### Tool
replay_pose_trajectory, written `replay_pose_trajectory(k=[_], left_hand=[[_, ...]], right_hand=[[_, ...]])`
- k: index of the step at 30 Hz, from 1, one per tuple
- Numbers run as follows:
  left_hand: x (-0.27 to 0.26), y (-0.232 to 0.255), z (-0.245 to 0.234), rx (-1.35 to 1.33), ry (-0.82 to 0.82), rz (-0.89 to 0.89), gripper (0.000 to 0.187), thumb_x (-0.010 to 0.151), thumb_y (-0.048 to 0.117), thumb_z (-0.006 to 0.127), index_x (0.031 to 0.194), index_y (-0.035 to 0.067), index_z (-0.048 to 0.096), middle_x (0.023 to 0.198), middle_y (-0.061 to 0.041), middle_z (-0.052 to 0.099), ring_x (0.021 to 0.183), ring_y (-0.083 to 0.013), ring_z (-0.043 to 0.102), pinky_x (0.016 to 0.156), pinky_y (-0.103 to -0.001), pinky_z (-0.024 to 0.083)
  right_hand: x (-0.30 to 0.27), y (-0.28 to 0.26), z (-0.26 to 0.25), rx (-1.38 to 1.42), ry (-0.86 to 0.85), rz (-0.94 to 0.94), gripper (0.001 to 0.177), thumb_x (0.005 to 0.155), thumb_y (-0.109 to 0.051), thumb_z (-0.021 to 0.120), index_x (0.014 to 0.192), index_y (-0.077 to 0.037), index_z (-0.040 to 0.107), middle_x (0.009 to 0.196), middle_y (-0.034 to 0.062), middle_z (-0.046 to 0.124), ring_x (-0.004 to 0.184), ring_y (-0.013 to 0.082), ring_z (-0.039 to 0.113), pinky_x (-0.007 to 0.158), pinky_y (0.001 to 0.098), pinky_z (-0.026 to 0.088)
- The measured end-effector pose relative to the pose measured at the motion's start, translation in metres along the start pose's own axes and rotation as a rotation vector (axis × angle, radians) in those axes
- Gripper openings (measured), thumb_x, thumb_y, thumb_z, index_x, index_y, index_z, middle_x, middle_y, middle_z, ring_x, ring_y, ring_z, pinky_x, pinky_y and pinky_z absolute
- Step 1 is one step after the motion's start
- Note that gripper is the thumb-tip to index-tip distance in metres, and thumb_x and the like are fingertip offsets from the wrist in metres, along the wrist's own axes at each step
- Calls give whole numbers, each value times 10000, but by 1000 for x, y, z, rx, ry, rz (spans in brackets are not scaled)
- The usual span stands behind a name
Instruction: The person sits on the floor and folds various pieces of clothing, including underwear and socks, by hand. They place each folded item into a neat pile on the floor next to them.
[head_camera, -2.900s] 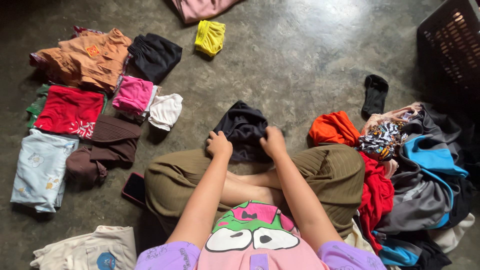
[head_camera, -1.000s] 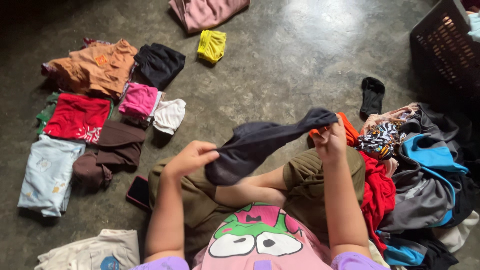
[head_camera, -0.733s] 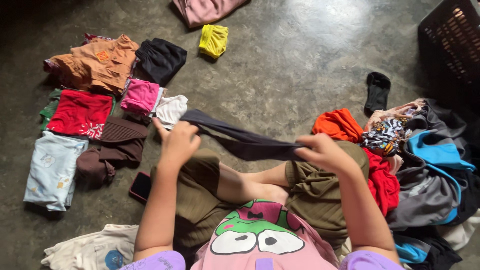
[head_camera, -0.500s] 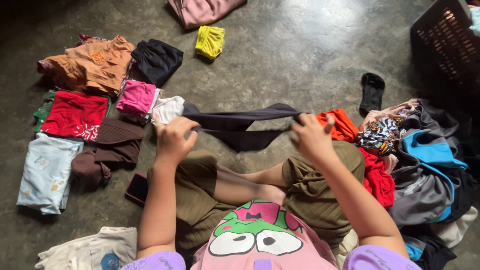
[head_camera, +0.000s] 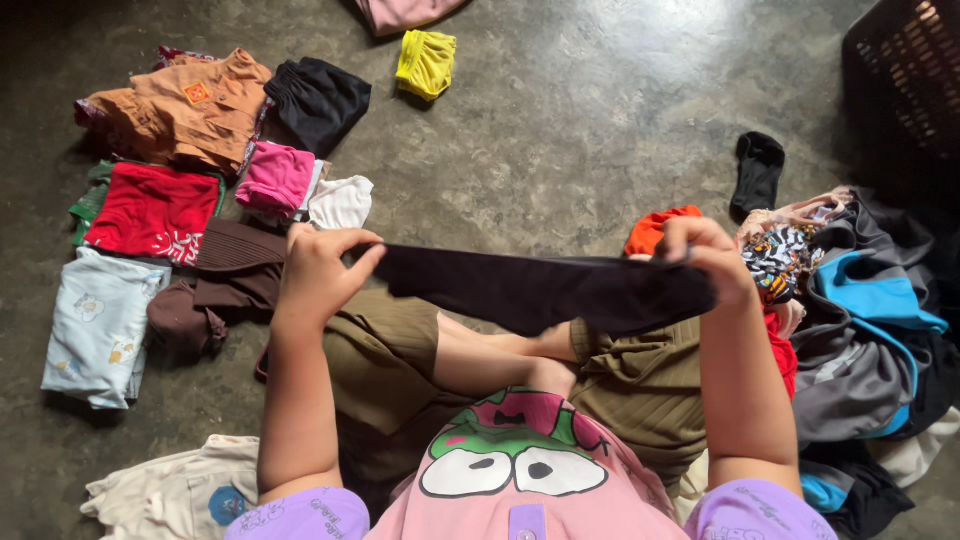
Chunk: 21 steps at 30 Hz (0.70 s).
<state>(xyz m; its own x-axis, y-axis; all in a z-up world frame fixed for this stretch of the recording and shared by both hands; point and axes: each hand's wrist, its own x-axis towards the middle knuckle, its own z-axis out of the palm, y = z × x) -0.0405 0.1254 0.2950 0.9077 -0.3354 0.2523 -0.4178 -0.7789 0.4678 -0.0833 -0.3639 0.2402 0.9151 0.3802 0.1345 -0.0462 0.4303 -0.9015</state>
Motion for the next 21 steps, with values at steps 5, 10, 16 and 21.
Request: replay_pose_trajectory(k=[5,10,16,21], left_hand=[[6,-14,21,264,251,82,113,880,199,797,950,116,766,1088,-69,752,1065,-232,684,1089,-523,313],[6,-46,47,201,217,126,100,891,199,799,950,124,767,1069,-49,751,1134,-219,660,1154,-538,315],[6,-92,59,43,163,69,91,850,152,803,908,91,766,1004,-55,756,1144,-240,673,1201,-652,231],[13,-105,60,-226,179,84,89,866,135,782,916,87,725,1058,-49,744,1211,-261,662,1231,-665,244]], right_hand=[[19,-12,25,-1189,24,239,137,838,-119,620,938,-62,693,856,75,609,865,188,605,867,500,409],[26,-12,48,-1394,-169,-161,135,661,-202,675,698,-72,684,965,56,613,1056,205,594,1078,652,136],[8,-21,44,-241,-266,-434,351,837,-343,664,691,-79,485,968,67,565,1158,236,621,990,485,389],[-18,-41,52,-510,-159,-166,229,890,-168,651,742,-39,532,1003,93,466,968,276,690,873,444,461]])
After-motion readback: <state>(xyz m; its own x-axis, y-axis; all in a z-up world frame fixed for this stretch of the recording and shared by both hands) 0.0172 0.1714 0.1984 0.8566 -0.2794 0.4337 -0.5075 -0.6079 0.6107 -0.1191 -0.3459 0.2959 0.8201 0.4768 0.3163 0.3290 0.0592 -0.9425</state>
